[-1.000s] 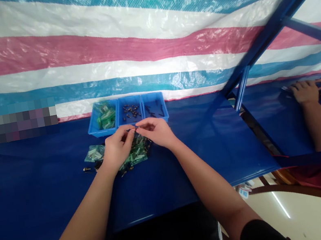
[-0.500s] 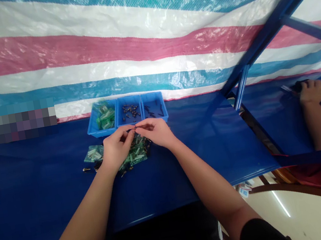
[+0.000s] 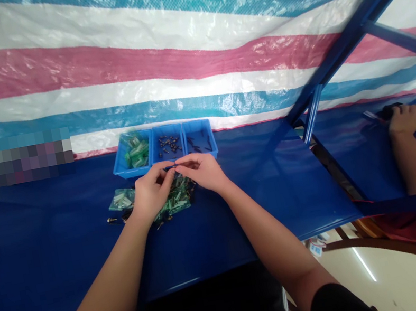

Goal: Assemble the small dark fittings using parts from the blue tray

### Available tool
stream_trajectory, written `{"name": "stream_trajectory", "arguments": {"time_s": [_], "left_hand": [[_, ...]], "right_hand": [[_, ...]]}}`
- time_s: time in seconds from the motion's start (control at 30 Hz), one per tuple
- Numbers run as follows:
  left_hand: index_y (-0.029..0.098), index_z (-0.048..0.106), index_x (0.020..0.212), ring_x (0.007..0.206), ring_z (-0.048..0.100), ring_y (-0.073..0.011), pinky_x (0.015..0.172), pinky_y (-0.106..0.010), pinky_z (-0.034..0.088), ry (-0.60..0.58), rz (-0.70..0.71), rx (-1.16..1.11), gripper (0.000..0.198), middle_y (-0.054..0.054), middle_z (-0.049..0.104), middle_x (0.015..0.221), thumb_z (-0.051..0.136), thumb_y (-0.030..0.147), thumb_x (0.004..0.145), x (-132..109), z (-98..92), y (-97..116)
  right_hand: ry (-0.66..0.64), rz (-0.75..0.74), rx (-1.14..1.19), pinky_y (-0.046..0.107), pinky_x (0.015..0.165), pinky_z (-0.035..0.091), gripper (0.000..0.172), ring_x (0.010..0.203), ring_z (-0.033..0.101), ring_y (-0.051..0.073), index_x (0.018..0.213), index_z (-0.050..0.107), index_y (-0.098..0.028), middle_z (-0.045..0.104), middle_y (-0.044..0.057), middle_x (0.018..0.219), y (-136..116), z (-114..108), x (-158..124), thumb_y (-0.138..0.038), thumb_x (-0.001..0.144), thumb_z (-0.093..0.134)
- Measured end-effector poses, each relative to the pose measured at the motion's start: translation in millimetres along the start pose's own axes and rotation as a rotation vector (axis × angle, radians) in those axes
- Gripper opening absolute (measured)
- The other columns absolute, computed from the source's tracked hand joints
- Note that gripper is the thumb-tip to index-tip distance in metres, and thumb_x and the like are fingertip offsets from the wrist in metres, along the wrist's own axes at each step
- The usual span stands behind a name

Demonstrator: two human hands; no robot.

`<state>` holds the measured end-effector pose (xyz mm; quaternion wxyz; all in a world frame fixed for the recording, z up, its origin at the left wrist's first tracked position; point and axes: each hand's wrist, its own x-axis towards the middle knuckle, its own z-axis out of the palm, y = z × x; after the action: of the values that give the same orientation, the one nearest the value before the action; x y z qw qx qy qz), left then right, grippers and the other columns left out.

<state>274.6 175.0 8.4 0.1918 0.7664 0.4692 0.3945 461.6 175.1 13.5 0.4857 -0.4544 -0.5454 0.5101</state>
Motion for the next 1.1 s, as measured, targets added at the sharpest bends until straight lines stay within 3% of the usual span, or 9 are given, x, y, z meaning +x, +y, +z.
{"name": "stream_trajectory", "arguments": {"time_s": [0.5, 0.7, 0.87, 1.1], "left_hand": [[0.023, 0.07, 0.107, 0.055, 0.052, -0.0098, 0.06, -0.021, 0.041, 0.04, 0.013, 0.018, 0.024, 0.004, 0.058, 0.063, 0.055, 0.039, 0.097, -0.3, -0.4, 1.4], [0.023, 0.068, 0.106, 0.055, 0.053, -0.0105, 0.058, -0.022, 0.039, -0.019, -0.037, 0.031, 0.026, 0.003, 0.062, 0.067, 0.052, 0.043, 0.099, 0.2, -2.3, 3.0], [0.023, 0.065, 0.113, 0.054, 0.051, -0.0098, 0.058, -0.021, 0.039, -0.019, -0.032, 0.015, 0.027, 0.005, 0.058, 0.065, 0.054, 0.042, 0.098, 0.1, -0.5, 0.8], [0.022, 0.068, 0.108, 0.056, 0.05, -0.0098, 0.059, -0.02, 0.04, 0.001, 0.004, 0.006, 0.025, 0.004, 0.056, 0.064, 0.054, 0.039, 0.097, 0.3, 0.5, -0.5]], "right_hand": [[0.002, 0.027, -0.015, 0.03, 0.064, 0.057, 0.039, 0.07, 0.069, 0.016, 0.101, 0.078, -0.017, 0.076, 0.006, 0.081, -1.9, 0.7, 0.8, -0.044, 0.074, 0.08], [0.012, 0.024, -0.011, 0.031, 0.069, 0.058, 0.041, 0.07, 0.069, 0.016, 0.102, 0.078, -0.017, 0.077, 0.005, 0.084, -1.7, 1.8, 0.4, -0.045, 0.072, 0.081], [0.007, 0.011, -0.006, 0.03, 0.069, 0.057, 0.038, 0.07, 0.068, 0.015, 0.101, 0.078, -0.017, 0.077, 0.006, 0.084, -1.0, 1.1, 0.7, -0.044, 0.074, 0.08], [-0.009, -0.013, 0.005, 0.026, 0.065, 0.054, 0.031, 0.068, 0.066, 0.013, 0.098, 0.077, -0.015, 0.076, 0.005, 0.081, 0.7, 0.7, 1.4, -0.039, 0.077, 0.078]]}}
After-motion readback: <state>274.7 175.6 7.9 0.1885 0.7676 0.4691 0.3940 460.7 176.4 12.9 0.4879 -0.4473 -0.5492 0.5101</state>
